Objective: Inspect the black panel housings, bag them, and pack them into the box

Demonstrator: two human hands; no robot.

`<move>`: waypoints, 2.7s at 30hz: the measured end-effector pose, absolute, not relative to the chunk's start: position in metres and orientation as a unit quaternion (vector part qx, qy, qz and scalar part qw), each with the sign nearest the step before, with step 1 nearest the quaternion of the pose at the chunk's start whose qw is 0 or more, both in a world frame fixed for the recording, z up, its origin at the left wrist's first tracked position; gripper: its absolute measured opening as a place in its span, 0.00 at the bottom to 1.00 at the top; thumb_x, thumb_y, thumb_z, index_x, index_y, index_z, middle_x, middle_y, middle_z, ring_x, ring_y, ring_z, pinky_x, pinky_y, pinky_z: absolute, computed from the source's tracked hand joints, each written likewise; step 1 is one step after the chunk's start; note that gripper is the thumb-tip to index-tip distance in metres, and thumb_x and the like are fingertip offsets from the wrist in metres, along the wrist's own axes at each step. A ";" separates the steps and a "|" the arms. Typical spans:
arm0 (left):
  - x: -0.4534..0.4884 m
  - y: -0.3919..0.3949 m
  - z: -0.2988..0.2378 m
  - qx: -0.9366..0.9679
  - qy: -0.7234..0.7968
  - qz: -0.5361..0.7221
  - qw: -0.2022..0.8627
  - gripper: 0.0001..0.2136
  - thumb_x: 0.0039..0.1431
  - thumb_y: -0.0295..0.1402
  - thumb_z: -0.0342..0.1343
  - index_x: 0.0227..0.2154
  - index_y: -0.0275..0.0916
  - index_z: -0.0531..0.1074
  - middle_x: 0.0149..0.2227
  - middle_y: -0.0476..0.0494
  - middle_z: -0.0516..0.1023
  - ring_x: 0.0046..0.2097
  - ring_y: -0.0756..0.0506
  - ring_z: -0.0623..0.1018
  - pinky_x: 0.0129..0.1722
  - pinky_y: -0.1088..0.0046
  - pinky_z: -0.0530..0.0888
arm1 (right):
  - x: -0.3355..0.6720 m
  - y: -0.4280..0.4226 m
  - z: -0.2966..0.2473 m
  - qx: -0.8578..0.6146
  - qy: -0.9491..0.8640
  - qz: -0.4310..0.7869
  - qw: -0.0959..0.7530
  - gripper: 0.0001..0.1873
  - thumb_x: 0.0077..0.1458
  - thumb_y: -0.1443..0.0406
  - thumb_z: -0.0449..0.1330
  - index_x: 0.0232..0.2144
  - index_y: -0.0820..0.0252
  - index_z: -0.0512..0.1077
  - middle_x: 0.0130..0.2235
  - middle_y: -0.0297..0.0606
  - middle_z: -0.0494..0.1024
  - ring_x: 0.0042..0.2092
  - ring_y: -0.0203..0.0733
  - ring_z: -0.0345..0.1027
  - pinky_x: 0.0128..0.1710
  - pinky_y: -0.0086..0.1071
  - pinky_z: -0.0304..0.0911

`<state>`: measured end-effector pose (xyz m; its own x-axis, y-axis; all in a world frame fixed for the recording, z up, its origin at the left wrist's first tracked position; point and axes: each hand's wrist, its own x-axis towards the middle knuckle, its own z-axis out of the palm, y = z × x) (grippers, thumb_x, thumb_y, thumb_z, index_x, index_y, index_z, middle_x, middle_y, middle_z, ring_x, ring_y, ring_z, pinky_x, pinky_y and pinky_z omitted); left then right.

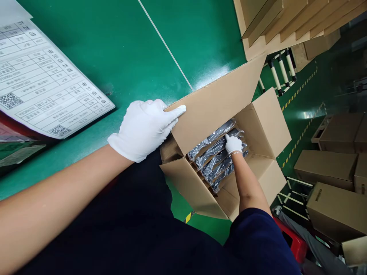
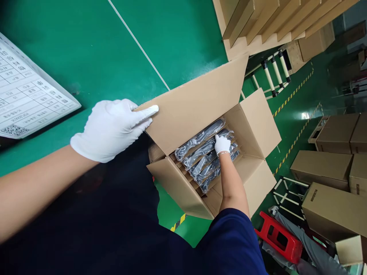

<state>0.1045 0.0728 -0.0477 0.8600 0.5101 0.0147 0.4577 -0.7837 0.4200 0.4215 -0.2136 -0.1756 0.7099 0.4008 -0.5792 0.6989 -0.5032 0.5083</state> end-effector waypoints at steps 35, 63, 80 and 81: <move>0.105 0.073 -0.043 0.948 0.246 0.068 0.190 0.19 0.68 0.34 0.44 0.54 0.54 0.75 0.32 0.40 0.72 0.32 0.40 0.74 0.32 0.63 0.63 | 0.420 -0.215 -0.153 0.839 0.305 -0.218 0.396 0.29 0.71 0.58 0.48 0.70 0.55 0.51 0.55 0.45 0.70 0.51 0.43 0.70 0.52 0.42 0.70; 0.105 0.073 -0.047 0.930 0.262 0.085 0.243 0.20 0.67 0.36 0.45 0.56 0.56 0.74 0.32 0.39 0.72 0.37 0.37 0.76 0.36 0.59 0.66 | 0.420 -0.184 -0.162 0.846 0.303 -0.255 0.358 0.42 0.62 0.70 0.45 0.73 0.39 0.36 0.58 0.43 0.71 0.52 0.46 0.72 0.53 0.39 0.68; 0.103 0.074 -0.036 0.954 0.260 0.017 0.147 0.21 0.70 0.40 0.41 0.59 0.53 0.71 0.35 0.40 0.72 0.33 0.42 0.67 0.32 0.65 0.53 | 0.410 -0.234 -0.165 0.873 0.250 -0.259 0.328 0.40 0.65 0.69 0.43 0.73 0.41 0.32 0.57 0.47 0.71 0.52 0.46 0.72 0.53 0.41 0.67; 0.104 0.073 -0.036 0.954 0.261 0.016 0.146 0.21 0.71 0.40 0.41 0.60 0.53 0.71 0.36 0.40 0.72 0.33 0.42 0.66 0.32 0.65 0.52 | 0.411 -0.235 -0.164 0.875 0.243 -0.260 0.329 0.40 0.65 0.69 0.43 0.73 0.43 0.31 0.57 0.48 0.71 0.52 0.46 0.72 0.53 0.41 0.67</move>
<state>0.1038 0.0733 -0.0359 0.8631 0.5029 -0.0466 0.4938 -0.8207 0.2874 0.4111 -0.2355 -0.1636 0.7470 0.2543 -0.6142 0.5962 -0.6650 0.4498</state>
